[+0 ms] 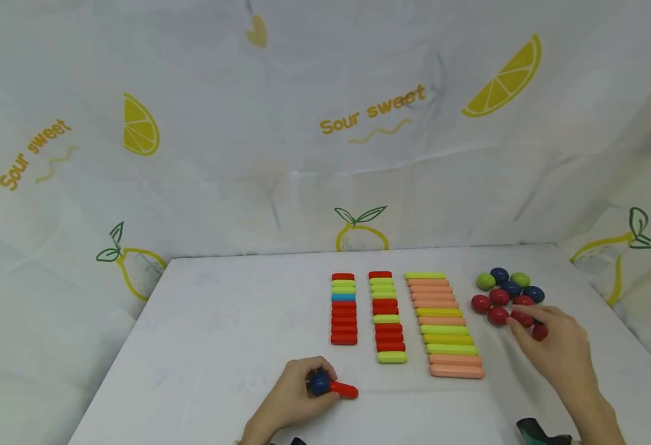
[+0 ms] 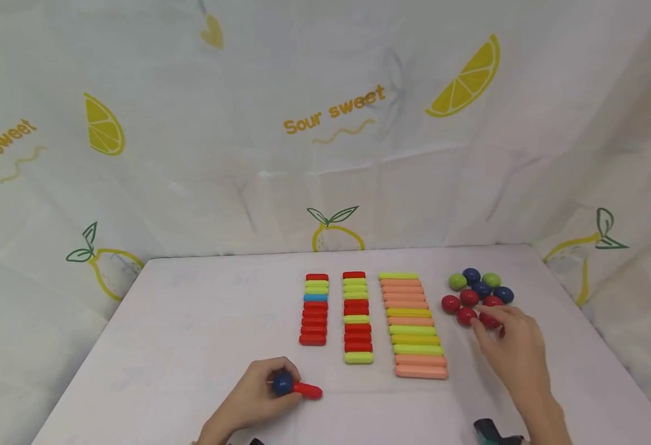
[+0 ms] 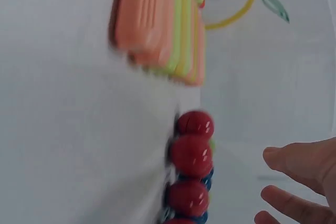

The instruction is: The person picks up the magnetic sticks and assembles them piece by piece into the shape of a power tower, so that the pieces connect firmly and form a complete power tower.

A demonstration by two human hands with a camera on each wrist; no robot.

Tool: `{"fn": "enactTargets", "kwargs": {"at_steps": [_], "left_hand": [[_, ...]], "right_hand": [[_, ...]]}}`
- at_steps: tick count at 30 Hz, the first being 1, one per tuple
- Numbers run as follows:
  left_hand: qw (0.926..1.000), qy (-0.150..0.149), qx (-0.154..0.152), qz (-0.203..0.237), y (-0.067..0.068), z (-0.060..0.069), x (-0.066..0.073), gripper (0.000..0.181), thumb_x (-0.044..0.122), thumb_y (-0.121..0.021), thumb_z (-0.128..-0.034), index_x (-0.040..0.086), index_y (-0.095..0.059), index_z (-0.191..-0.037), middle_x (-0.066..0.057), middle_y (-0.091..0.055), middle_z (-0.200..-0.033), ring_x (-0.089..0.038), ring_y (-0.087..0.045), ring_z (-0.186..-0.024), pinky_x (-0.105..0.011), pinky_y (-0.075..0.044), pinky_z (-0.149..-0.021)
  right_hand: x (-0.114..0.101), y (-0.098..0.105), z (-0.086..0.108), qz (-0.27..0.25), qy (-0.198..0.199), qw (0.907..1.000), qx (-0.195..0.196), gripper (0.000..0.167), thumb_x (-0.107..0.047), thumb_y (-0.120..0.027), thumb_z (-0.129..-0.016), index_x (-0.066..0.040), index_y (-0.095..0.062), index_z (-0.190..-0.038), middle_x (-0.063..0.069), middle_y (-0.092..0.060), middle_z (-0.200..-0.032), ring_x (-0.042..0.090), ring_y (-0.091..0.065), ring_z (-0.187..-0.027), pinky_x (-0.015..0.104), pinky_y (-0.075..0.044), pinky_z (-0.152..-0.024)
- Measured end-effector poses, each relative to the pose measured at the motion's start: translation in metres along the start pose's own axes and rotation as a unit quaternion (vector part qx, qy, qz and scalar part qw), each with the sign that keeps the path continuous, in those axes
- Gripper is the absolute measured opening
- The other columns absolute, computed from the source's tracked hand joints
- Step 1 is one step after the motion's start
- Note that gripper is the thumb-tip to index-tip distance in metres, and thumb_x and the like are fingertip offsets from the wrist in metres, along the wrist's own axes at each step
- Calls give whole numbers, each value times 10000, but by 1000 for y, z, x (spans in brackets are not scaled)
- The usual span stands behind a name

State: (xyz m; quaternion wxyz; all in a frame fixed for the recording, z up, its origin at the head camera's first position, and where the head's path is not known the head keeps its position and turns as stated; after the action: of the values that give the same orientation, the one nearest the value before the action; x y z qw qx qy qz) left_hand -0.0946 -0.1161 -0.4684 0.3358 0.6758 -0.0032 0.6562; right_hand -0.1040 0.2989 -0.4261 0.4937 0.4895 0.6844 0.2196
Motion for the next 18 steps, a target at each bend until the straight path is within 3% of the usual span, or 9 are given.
{"fn": "enactTargets", "kwargs": {"at_steps": [3, 6, 10, 18], "left_hand": [[9988, 166, -148, -436, 1, 3, 0, 171, 177, -828, -829, 184, -735, -972, 98, -701, -940, -19, -567, -863, -191, -497, -787], [9970, 280, -259, -666, -1, 4, 1, 188, 177, -835, -829, 177, -758, -999, 124, -700, -922, -12, -571, -857, -194, -509, -792], [9952, 358, -236, -884, -3, 3, 2, 203, 193, -834, -831, 158, -781, -1023, 138, -703, -917, 2, -563, -841, -193, -514, -782], [9942, 247, -198, -1029, -4, 1, 3, 173, 203, -827, -844, 155, -793, -1007, 147, -694, -883, 24, -566, -807, -178, -506, -767]], "right_hand": [[29, 8, -2, 341, -482, 9976, -349, 358, -54, -798, -811, 149, -689, -1086, 439, -616, -1107, 611, -562, -1016, 726, -456, -818], [49, 10, -1, 590, -1002, 9890, -919, 414, -89, -789, -816, 161, -664, -1122, 456, -580, -1145, 639, -525, -1064, 742, -447, -844], [59, 6, 0, 707, -1630, 9722, -1522, 481, -102, -792, -817, 155, -635, -1192, 453, -531, -1198, 622, -496, -1110, 732, -451, -891], [65, 3, 0, 654, -1811, 9686, -1573, 530, -90, -779, -818, 163, -579, -1238, 436, -576, -1115, 551, -585, -962, 596, -529, -734]]}}
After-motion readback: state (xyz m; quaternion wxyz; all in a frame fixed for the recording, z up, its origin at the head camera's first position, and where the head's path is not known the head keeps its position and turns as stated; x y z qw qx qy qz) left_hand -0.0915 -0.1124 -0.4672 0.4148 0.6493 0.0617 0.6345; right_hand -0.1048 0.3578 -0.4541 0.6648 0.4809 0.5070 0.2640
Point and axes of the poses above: each hand's wrist, its own z-axis away from the middle knuckle, its own y-axis out of the back of the hand, x = y × z, the point moved 1 cm from there along -z, towards the middle knuckle
